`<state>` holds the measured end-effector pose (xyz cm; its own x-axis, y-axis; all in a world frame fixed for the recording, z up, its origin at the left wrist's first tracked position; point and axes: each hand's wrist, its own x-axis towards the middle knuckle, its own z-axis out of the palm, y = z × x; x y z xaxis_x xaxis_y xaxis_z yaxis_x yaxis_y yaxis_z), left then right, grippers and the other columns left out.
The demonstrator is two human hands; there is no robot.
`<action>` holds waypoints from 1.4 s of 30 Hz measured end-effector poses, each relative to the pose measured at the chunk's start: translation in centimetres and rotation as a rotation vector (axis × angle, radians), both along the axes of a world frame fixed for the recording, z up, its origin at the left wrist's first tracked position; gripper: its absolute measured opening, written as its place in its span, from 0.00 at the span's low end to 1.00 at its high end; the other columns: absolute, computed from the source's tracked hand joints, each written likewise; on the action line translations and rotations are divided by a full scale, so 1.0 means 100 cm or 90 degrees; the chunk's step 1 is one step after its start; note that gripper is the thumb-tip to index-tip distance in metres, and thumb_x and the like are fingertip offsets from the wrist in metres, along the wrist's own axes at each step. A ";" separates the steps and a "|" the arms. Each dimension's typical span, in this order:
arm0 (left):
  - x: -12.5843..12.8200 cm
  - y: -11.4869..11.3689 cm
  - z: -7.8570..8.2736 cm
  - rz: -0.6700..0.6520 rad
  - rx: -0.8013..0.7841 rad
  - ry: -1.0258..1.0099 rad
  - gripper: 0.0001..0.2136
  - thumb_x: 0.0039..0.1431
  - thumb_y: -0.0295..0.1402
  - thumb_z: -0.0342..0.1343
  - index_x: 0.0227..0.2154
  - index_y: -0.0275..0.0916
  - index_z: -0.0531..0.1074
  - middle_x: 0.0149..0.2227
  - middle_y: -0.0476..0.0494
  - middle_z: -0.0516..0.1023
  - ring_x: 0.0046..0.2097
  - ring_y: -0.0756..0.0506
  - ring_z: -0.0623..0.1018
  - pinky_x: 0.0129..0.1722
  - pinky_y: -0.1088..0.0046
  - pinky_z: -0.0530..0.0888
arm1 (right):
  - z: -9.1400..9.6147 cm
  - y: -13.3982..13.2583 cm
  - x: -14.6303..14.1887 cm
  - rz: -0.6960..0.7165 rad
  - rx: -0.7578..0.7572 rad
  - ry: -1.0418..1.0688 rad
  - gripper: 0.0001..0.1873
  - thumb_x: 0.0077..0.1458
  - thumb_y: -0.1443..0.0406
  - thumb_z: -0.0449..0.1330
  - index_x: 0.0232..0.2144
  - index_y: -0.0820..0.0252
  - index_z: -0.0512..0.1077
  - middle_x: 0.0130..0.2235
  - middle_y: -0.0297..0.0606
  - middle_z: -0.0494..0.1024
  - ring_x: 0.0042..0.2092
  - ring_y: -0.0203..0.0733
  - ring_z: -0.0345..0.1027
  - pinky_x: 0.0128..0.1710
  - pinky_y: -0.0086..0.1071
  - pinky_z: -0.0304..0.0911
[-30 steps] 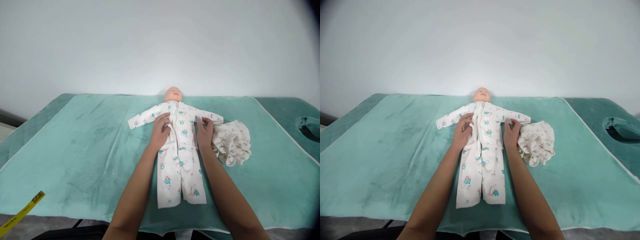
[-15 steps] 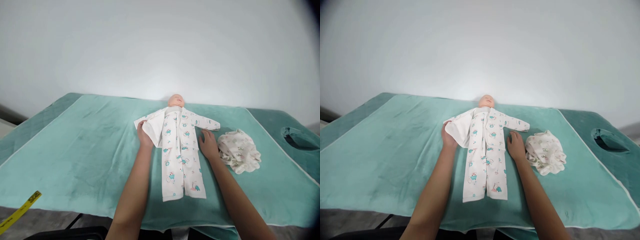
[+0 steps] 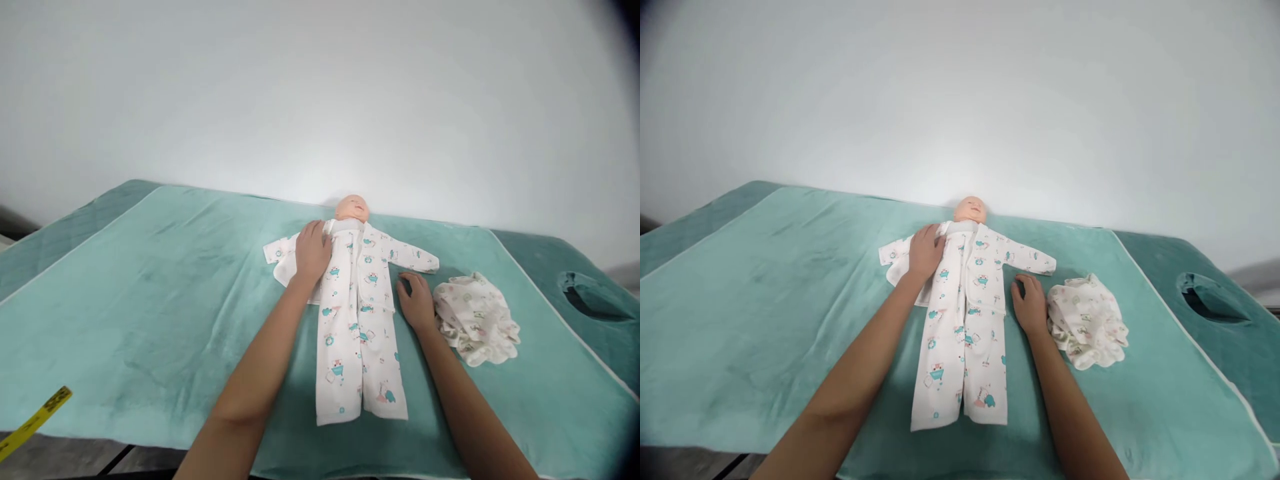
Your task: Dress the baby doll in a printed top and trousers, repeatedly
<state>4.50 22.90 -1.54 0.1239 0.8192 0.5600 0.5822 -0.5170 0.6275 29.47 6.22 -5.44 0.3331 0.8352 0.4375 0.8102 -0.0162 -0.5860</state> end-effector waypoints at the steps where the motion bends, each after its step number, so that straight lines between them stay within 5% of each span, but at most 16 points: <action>1: 0.004 0.007 0.000 0.014 -0.016 0.037 0.15 0.63 0.33 0.51 0.51 0.39 0.72 0.55 0.34 0.76 0.59 0.35 0.72 0.63 0.52 0.63 | 0.004 -0.001 -0.002 -0.001 0.016 0.035 0.13 0.60 0.60 0.53 0.41 0.59 0.72 0.46 0.48 0.78 0.51 0.52 0.69 0.54 0.49 0.64; 6: 0.002 0.027 -0.002 0.097 -0.099 0.235 0.15 0.69 0.36 0.43 0.48 0.38 0.73 0.48 0.32 0.79 0.53 0.35 0.76 0.54 0.56 0.66 | 0.046 0.006 -0.042 0.049 0.037 0.133 0.14 0.62 0.55 0.51 0.39 0.56 0.71 0.40 0.42 0.76 0.40 0.46 0.70 0.40 0.39 0.67; 10: -0.006 0.031 0.003 0.148 -0.143 0.325 0.16 0.70 0.34 0.39 0.47 0.36 0.72 0.46 0.31 0.79 0.48 0.34 0.78 0.49 0.59 0.68 | 0.082 0.036 -0.084 0.049 0.001 0.015 0.16 0.61 0.49 0.54 0.37 0.55 0.67 0.40 0.42 0.72 0.39 0.46 0.68 0.35 0.36 0.62; 14: -0.017 0.031 0.009 0.168 -0.171 0.355 0.16 0.69 0.34 0.39 0.49 0.38 0.71 0.47 0.33 0.80 0.47 0.35 0.79 0.45 0.62 0.69 | 0.090 0.079 -0.101 0.033 -0.117 -0.132 0.17 0.59 0.48 0.58 0.33 0.54 0.63 0.36 0.42 0.70 0.39 0.50 0.68 0.33 0.37 0.59; 17: -0.027 0.032 0.009 0.174 -0.183 0.355 0.16 0.69 0.35 0.40 0.48 0.39 0.71 0.46 0.35 0.80 0.47 0.36 0.79 0.43 0.63 0.69 | 0.077 0.100 -0.083 0.055 -0.164 -0.158 0.13 0.62 0.55 0.55 0.29 0.54 0.62 0.30 0.38 0.70 0.31 0.45 0.65 0.31 0.35 0.54; 21: -0.037 0.037 0.001 0.176 -0.194 0.310 0.16 0.68 0.36 0.42 0.49 0.41 0.72 0.47 0.36 0.80 0.47 0.37 0.79 0.42 0.64 0.69 | 0.062 0.095 -0.016 0.095 -0.106 -0.091 0.14 0.62 0.58 0.51 0.25 0.53 0.62 0.22 0.33 0.68 0.26 0.41 0.59 0.28 0.34 0.51; 25: -0.038 0.040 -0.010 0.180 -0.201 0.253 0.16 0.69 0.38 0.42 0.50 0.43 0.72 0.49 0.36 0.79 0.48 0.37 0.78 0.44 0.63 0.69 | 0.068 0.065 0.053 -0.052 -0.215 -0.068 0.10 0.57 0.59 0.54 0.26 0.56 0.67 0.23 0.35 0.70 0.29 0.42 0.62 0.30 0.33 0.53; 28: -0.036 0.037 -0.015 0.181 -0.181 0.238 0.16 0.69 0.38 0.41 0.50 0.43 0.72 0.48 0.36 0.79 0.49 0.36 0.78 0.47 0.61 0.68 | 0.081 0.055 0.061 -0.144 -0.222 -0.089 0.06 0.53 0.62 0.57 0.31 0.58 0.72 0.31 0.42 0.73 0.33 0.45 0.65 0.34 0.36 0.57; 31: -0.034 0.032 -0.015 0.182 -0.162 0.233 0.16 0.69 0.37 0.41 0.49 0.42 0.72 0.47 0.37 0.80 0.50 0.36 0.77 0.49 0.60 0.66 | 0.096 0.069 0.020 -0.042 -0.107 -0.118 0.07 0.54 0.64 0.58 0.36 0.57 0.74 0.39 0.47 0.74 0.39 0.50 0.67 0.40 0.40 0.61; 35: -0.035 0.027 -0.013 0.187 -0.146 0.235 0.15 0.70 0.37 0.42 0.47 0.42 0.73 0.46 0.39 0.80 0.50 0.37 0.77 0.49 0.61 0.66 | 0.112 0.117 -0.075 0.206 -0.053 -0.181 0.09 0.59 0.64 0.56 0.41 0.57 0.74 0.44 0.46 0.75 0.47 0.52 0.66 0.46 0.43 0.63; 39: -0.037 0.030 -0.011 0.188 -0.160 0.249 0.16 0.71 0.40 0.40 0.47 0.43 0.72 0.47 0.40 0.80 0.50 0.38 0.78 0.47 0.63 0.67 | 0.111 0.173 -0.143 0.394 -0.211 -0.382 0.06 0.58 0.67 0.59 0.37 0.62 0.75 0.45 0.49 0.75 0.48 0.52 0.67 0.46 0.40 0.63; 42: -0.037 0.036 -0.011 0.182 -0.195 0.267 0.17 0.71 0.42 0.39 0.49 0.45 0.71 0.48 0.41 0.80 0.50 0.38 0.78 0.46 0.64 0.68 | 0.099 0.204 -0.156 0.406 -0.285 -0.492 0.09 0.59 0.68 0.57 0.41 0.64 0.74 0.47 0.50 0.75 0.48 0.52 0.69 0.41 0.38 0.63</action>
<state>0.82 26.53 -2.65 0.0340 0.9693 0.2433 0.9023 -0.1345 0.4096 13.91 26.61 4.45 -0.4501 0.8919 -0.0441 0.8914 0.4517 0.0382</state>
